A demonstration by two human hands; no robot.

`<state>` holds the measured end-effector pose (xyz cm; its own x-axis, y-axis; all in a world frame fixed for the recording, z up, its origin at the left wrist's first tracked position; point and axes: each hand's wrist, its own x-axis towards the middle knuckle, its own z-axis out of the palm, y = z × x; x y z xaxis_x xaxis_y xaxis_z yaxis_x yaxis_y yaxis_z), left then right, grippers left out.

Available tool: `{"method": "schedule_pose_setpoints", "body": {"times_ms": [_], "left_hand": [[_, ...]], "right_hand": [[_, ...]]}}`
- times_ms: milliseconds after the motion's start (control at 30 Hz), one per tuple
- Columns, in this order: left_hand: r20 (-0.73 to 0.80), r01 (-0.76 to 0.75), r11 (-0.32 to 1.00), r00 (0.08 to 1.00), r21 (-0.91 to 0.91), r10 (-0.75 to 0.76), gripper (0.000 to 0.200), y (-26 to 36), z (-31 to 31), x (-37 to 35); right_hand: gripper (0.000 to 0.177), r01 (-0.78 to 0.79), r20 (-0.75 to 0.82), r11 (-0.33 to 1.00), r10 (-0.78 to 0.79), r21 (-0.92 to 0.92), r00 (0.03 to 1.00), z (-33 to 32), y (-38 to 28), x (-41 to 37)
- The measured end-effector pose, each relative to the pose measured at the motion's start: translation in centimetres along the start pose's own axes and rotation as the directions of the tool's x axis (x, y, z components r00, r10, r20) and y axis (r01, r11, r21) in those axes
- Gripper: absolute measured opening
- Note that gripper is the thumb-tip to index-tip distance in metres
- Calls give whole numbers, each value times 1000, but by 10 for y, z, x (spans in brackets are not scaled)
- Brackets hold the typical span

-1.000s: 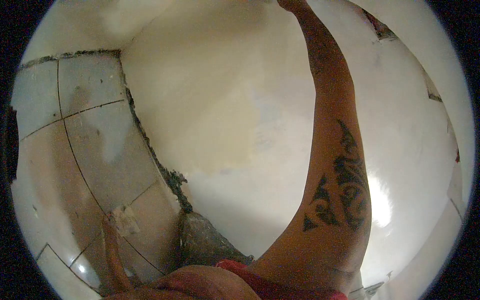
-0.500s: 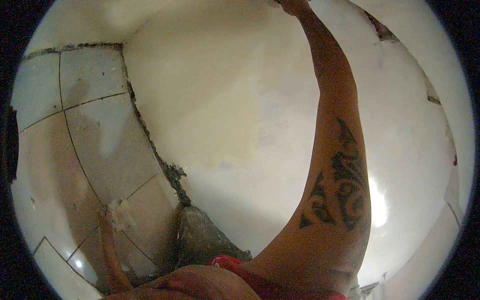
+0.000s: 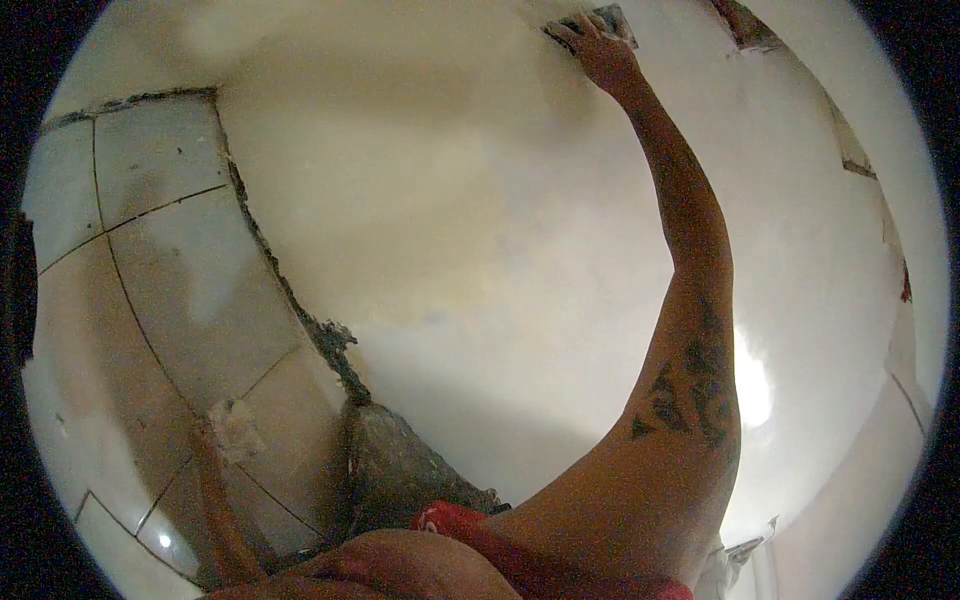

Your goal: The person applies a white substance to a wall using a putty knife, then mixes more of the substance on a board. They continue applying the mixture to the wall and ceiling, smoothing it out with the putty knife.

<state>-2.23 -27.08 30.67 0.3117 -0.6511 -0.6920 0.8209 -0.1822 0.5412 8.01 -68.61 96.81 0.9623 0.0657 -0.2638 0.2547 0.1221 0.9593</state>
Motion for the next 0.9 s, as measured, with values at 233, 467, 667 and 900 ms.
{"method": "schedule_pose_setpoints", "body": {"times_ms": [233,467,667,900], "left_hand": [[-85,-74,995,993,64,80,39,-19,2,17],[-77,-78,993,993,88,85,39,-24,2,26],[-66,-100,990,992,103,107,39,-27,4,29],[-57,-157,977,984,147,167,39,-40,-3,32]], "right_hand": [[51,-43,113,997,36,57,993,-28,-16,-66],[65,-55,256,982,7,178,967,-86,-20,-112],[65,-96,-12,978,100,186,995,-66,26,-9],[45,16,-49,977,-5,213,999,49,16,134]]}}
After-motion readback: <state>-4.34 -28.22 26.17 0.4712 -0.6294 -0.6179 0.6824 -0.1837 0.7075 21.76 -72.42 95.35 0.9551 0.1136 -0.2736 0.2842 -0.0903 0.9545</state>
